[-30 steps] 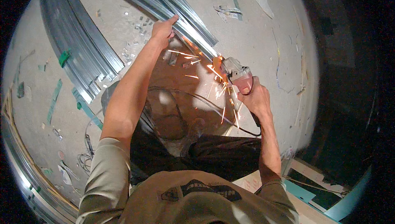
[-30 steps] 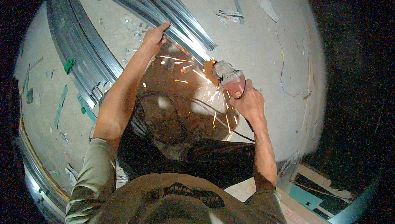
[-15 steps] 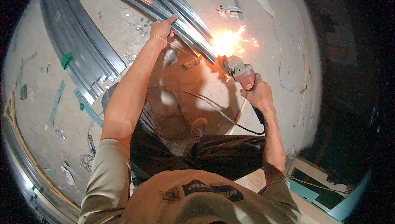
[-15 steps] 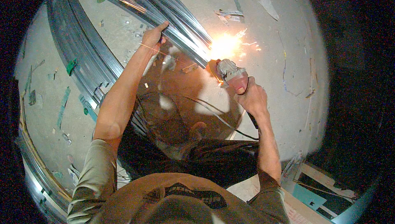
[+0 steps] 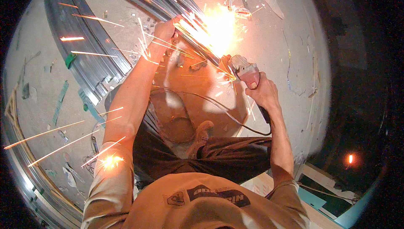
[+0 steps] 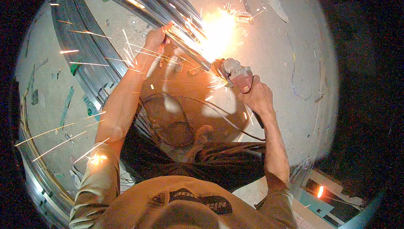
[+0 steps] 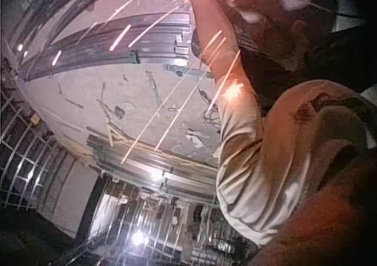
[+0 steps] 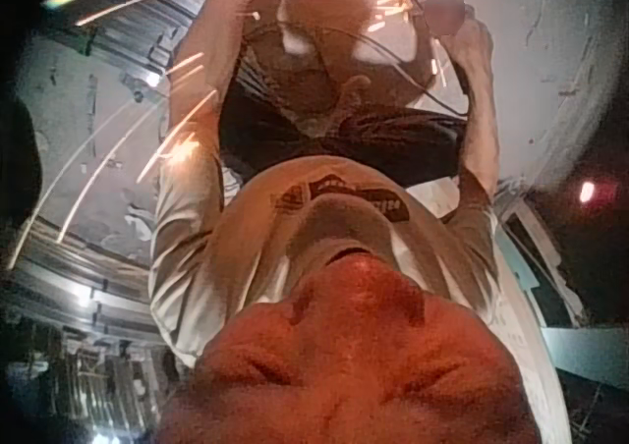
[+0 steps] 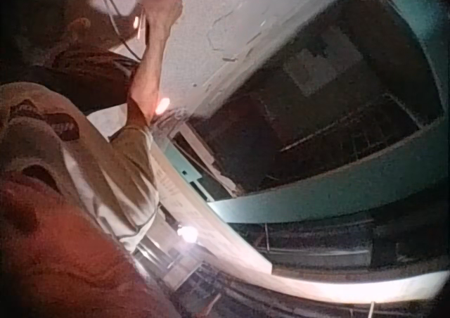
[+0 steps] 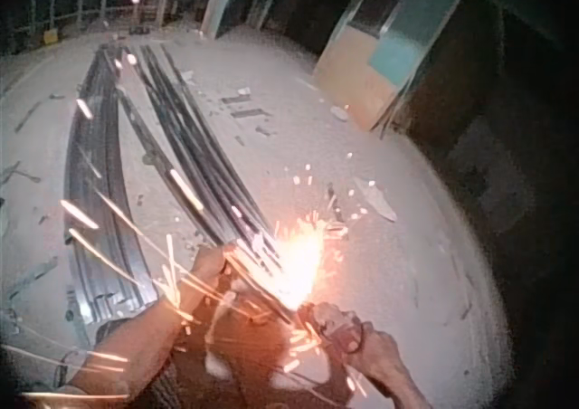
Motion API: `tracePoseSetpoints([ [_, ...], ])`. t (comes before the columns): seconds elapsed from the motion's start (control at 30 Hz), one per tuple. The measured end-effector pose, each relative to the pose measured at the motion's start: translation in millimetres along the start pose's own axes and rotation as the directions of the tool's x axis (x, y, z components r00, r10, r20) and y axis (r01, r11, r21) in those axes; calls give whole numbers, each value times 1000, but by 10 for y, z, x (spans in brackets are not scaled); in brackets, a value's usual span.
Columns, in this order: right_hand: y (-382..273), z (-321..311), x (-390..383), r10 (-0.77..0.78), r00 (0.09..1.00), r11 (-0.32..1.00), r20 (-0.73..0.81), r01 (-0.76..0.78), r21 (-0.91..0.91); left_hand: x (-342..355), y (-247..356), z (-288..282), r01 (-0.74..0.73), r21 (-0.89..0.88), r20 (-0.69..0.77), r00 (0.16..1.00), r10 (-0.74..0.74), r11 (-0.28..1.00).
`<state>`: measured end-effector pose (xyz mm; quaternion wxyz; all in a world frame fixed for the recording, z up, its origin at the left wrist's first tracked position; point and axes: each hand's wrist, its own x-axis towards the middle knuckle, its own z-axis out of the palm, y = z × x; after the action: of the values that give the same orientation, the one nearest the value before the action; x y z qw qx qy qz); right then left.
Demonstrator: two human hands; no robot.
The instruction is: The person uses an angle grinder to cut multiple metal rods on the floor. They hold each rod with one hand and operate the grinder with the other, producing sparks as they cut through the metal.
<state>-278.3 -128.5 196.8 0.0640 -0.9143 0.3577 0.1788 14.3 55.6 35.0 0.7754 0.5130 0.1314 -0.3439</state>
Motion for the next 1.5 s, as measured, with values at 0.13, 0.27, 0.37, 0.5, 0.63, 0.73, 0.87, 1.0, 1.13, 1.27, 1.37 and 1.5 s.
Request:
tracePoseSetpoints([
  [0.13, -51, -8, 29, 24, 1000, 999, 19, -24, -26, 1, 9, -12, 5, -8, 11, 1000, -5, 1000],
  [0.27, -94, -7, 38, 14, 1000, 1000, 12, -14, -26, 29, -5, -47, 11, 0, 39, 999, -11, 1000],
  [0.37, -105, -5, 36, 4, 1000, 1000, 6, -4, -28, 45, -46, -70, 17, 47, -7, 1000, -16, 999],
  [0.5, -108, 15, 65, -7, 1000, 1000, -11, 7, -26, 55, -95, -80, -72, -18, 38, 997, 73, 997],
  [0.63, -97, 28, 104, -10, 1000, 999, -5, 9, -41, 36, -79, -64, -62, -19, 54, 997, 63, 998],
  [0.73, -95, 27, 102, -20, 1000, 999, -8, 19, -37, -9, -45, -39, -45, 34, 42, 998, 44, 998],
  [0.87, -102, 12, 99, -25, 1000, 998, -6, 25, -50, -51, -29, 3, 30, 16, -21, 999, -29, 999],
  [1.0, -125, -13, 104, -12, 1000, 999, 26, 13, -29, -27, -42, 0, -40, 55, 0, 999, 40, 998],
  [1.13, -126, -33, 79, -80, 997, 994, 5, 80, -78, 10, -53, -17, -21, 86, -11, 1000, 22, 996],
  [1.27, -115, -20, 81, -73, 997, 994, -9, 72, -79, 11, -36, -3, 18, 82, -50, 999, -14, 997],
  [1.37, -68, -2, 70, -53, 999, 994, -1, 53, -95, 3, -8, 3, 20, 109, -40, 999, -16, 994],
  [1.5, 8, 28, 70, -62, 998, 990, 10, 62, -129, 73, 8, -19, 4, 9, -59, 998, -3, 1000],
])
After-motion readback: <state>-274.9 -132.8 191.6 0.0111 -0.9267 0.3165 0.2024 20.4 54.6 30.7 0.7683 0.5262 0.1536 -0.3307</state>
